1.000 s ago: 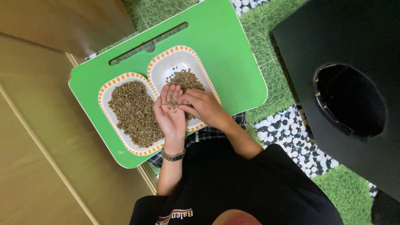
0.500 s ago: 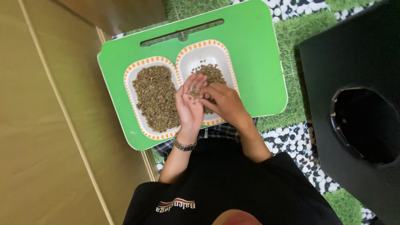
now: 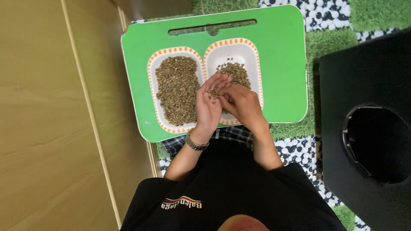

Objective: Manually sorting green coffee beans by moving them between two trays on a small table.

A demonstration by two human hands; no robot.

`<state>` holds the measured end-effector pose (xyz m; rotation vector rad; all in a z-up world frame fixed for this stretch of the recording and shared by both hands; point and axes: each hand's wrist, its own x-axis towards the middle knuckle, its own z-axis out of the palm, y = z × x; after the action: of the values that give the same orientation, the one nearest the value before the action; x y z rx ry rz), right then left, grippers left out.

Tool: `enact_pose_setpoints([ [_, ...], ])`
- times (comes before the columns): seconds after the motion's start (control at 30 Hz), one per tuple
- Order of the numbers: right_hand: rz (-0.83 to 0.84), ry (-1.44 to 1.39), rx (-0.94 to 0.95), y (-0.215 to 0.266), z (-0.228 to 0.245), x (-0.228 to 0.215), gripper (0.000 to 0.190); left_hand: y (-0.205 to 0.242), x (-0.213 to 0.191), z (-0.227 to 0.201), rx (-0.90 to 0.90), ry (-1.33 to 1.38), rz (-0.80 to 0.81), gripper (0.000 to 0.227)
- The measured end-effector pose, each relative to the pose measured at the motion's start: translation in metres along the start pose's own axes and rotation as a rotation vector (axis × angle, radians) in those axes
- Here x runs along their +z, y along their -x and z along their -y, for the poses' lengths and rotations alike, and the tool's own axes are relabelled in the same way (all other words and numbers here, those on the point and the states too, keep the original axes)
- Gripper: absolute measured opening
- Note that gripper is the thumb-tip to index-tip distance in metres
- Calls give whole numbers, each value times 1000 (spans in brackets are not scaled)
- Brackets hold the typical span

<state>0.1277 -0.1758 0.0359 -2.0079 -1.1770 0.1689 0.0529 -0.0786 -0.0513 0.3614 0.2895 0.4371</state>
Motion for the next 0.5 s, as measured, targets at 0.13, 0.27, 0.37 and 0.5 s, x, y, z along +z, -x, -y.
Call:
enact_pose_setpoints([
  [0.13,6,54,-39,6,-5,1,9,2,7,-14,48,-5,7,49],
  [0.27,-19,52,54,11,-4,-9,6,-3,-7,-14,63,73,-12,50],
  [0.37,-34,36,55,19,-28,6,10,-3,-9,-9,66,46,-11,51],
  [0.5,15,-33,70,4,0,15,19,7,8,-11,55,18,-30,52],
])
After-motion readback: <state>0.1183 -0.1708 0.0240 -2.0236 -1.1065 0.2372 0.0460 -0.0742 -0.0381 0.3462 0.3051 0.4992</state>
